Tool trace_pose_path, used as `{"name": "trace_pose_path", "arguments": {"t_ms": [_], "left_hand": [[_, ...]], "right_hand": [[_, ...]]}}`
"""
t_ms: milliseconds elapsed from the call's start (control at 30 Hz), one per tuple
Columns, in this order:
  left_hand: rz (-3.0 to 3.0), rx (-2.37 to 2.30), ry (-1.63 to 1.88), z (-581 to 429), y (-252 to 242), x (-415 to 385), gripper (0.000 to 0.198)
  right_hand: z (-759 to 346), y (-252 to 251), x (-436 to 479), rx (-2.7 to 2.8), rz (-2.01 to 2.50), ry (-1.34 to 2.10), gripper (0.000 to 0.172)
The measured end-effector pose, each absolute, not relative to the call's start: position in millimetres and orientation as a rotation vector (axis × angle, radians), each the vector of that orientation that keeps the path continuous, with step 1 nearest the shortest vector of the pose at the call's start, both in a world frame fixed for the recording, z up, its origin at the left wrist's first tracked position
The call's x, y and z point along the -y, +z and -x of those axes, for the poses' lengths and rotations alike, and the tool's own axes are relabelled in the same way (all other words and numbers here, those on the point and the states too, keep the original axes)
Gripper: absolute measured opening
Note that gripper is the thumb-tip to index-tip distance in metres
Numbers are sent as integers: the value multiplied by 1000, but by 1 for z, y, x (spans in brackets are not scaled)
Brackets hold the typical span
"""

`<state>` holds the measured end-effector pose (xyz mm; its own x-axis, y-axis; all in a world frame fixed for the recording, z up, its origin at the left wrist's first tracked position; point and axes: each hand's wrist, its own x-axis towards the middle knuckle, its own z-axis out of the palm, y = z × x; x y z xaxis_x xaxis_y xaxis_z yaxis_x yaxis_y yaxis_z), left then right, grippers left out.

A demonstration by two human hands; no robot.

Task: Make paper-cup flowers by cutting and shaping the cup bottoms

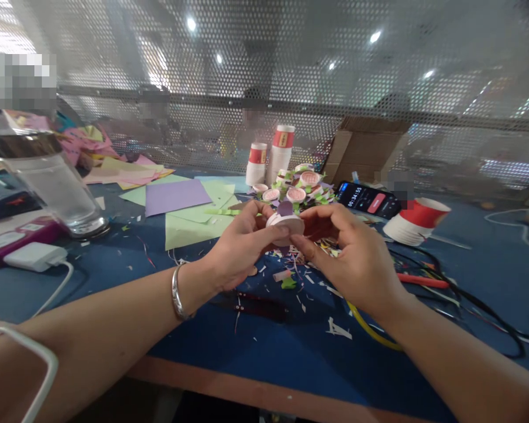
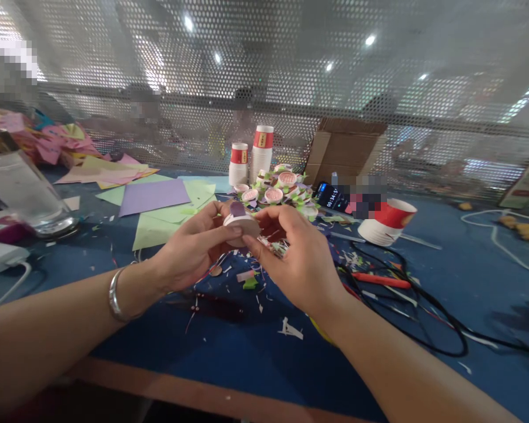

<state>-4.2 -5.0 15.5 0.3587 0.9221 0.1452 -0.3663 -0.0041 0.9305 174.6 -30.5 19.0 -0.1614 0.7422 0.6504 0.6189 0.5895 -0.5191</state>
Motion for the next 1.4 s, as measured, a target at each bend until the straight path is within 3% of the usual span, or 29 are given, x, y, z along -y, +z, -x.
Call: {"name": "trace_pose_path", "arguments": {"t_ms": [200,500,700,1400], "left_hand": [[-1199,-585,1204,-1,8,8,32],[-1149,-520,1130,1,13,15,37],[-1162,-511,961,16,23,6,26],[-1046,-517,940,13,19,-3,25]], "right_hand": [[-170,15,31,1924,1100,61,45],[-167,13,31,1964,1059,-146,43],[-168,17,34,1924,1017,-207,46],[-181,19,30,1990,1037,-36,47]]}}
